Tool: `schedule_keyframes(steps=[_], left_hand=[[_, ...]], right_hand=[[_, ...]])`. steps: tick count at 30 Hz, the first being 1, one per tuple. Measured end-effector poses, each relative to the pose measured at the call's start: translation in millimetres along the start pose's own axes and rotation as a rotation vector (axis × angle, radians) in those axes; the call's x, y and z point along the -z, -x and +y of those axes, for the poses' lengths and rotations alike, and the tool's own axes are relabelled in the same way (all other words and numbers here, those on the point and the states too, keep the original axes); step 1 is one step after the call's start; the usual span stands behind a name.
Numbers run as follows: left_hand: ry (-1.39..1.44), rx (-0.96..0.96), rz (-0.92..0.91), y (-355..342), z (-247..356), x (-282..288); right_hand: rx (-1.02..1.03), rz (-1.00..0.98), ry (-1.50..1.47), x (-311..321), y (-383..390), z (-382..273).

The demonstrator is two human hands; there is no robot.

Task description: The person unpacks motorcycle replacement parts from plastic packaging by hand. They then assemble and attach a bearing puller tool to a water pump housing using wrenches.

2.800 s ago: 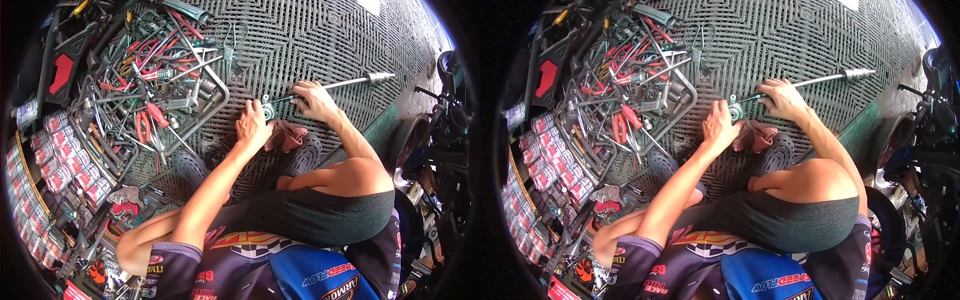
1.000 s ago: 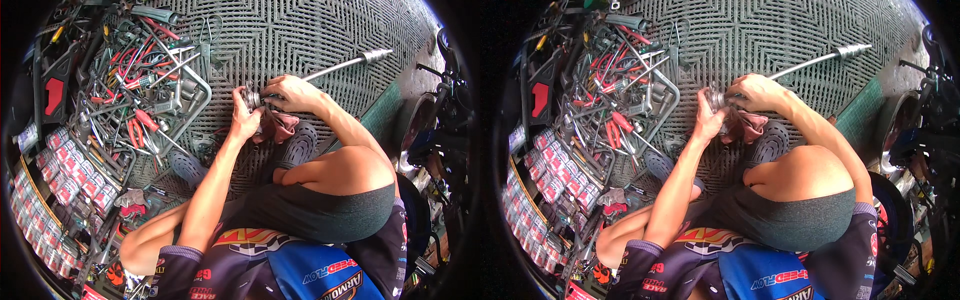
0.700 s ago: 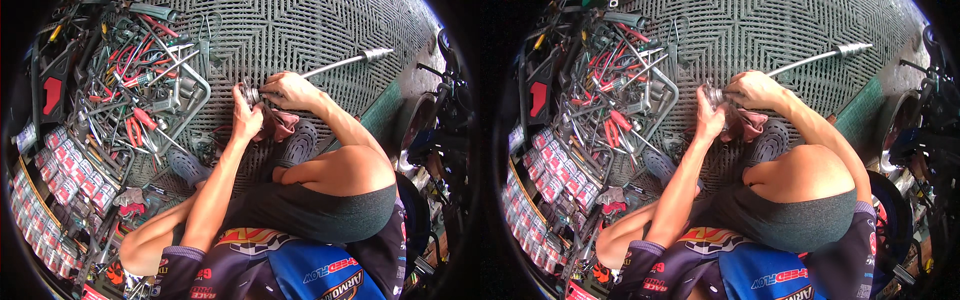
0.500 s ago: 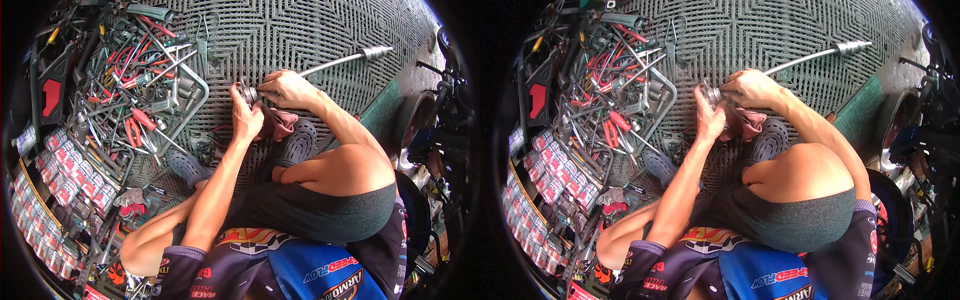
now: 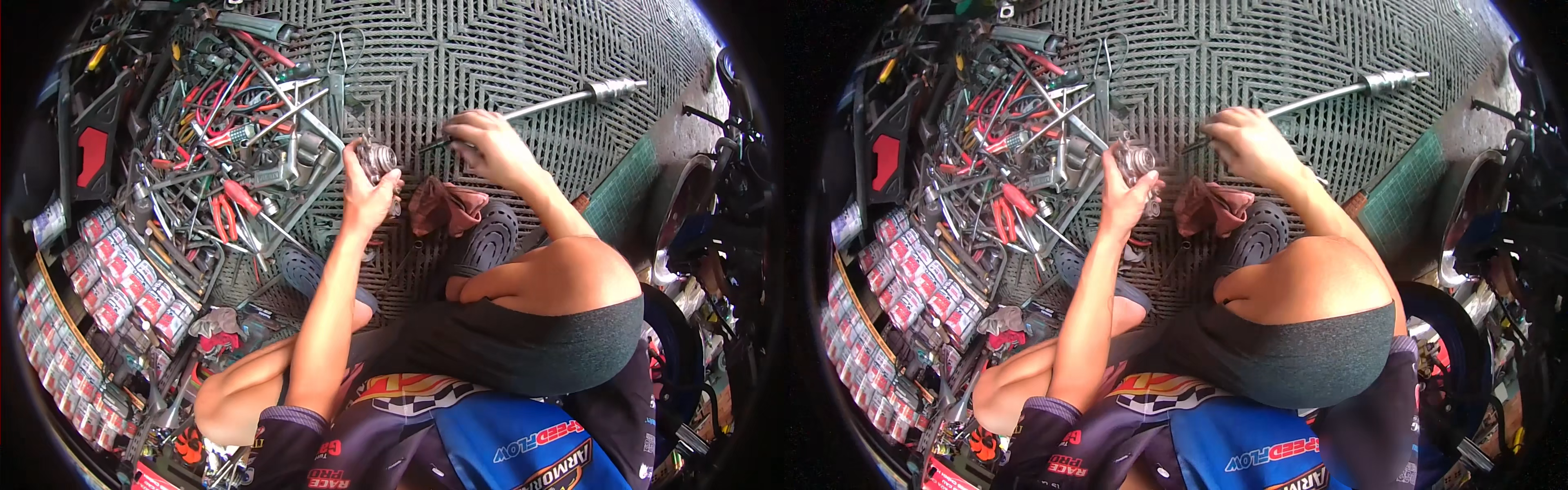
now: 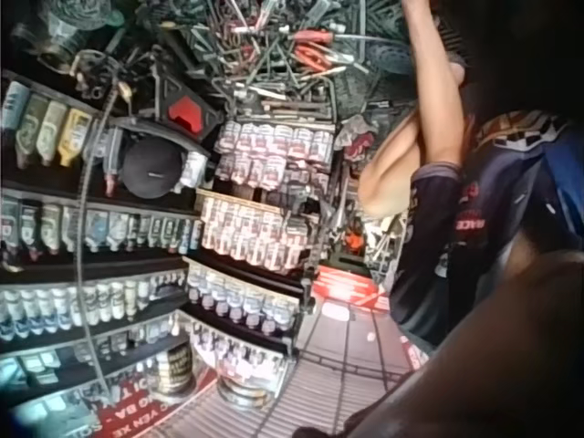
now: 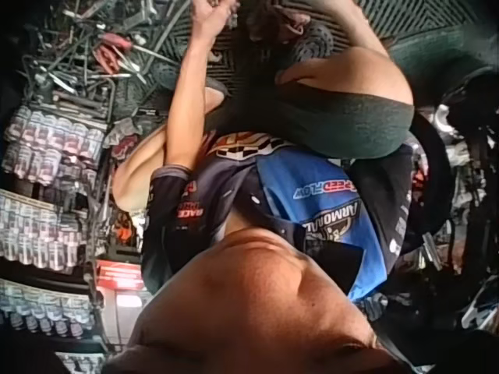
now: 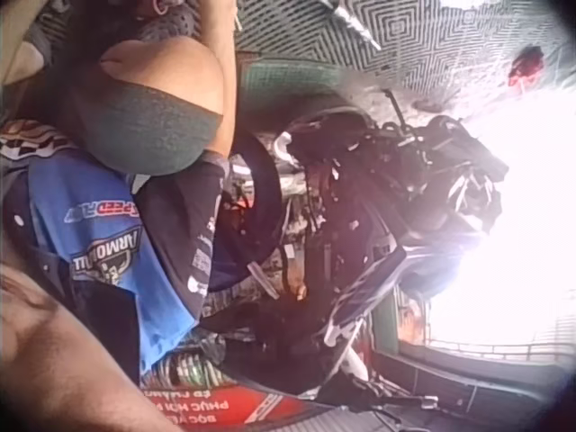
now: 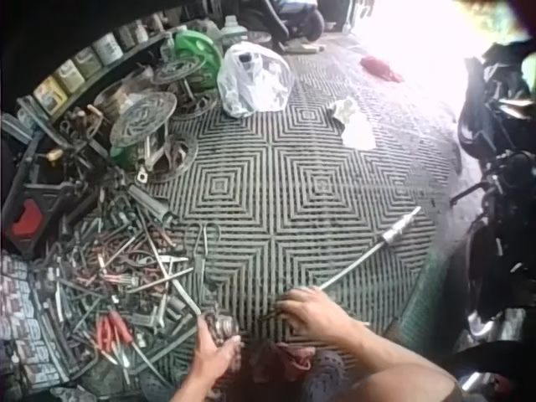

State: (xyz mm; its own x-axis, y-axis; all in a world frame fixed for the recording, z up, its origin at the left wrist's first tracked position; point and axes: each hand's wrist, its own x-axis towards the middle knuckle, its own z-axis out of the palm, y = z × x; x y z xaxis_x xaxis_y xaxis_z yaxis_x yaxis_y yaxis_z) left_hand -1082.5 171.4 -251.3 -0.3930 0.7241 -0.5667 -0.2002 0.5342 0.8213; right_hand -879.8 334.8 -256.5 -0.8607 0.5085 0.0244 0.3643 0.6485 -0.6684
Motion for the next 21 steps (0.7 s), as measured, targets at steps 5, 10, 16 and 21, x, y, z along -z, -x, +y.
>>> schedule_keyframes(steps=[5, 10, 16, 21], left_hand=[[0.416, 0.201, -0.327, -5.6, -1.4, 12.0], [0.085, 0.186, -0.257, -9.5, -19.2, 14.0], [-0.621, -0.038, -0.225, -13.9, -12.6, 9.5], [-0.814, -0.134, -0.156, -8.2, -14.9, 6.6]], right_hand=[[-0.242, 0.169, -0.007, 19.2, 37.2, -2.8], [-0.202, 0.226, 0.160, -6.3, 38.7, -13.2], [-0.100, 0.101, 0.327, -13.8, -3.5, 4.4], [-0.033, -0.047, 0.398, 0.1, -30.3, 28.5]])
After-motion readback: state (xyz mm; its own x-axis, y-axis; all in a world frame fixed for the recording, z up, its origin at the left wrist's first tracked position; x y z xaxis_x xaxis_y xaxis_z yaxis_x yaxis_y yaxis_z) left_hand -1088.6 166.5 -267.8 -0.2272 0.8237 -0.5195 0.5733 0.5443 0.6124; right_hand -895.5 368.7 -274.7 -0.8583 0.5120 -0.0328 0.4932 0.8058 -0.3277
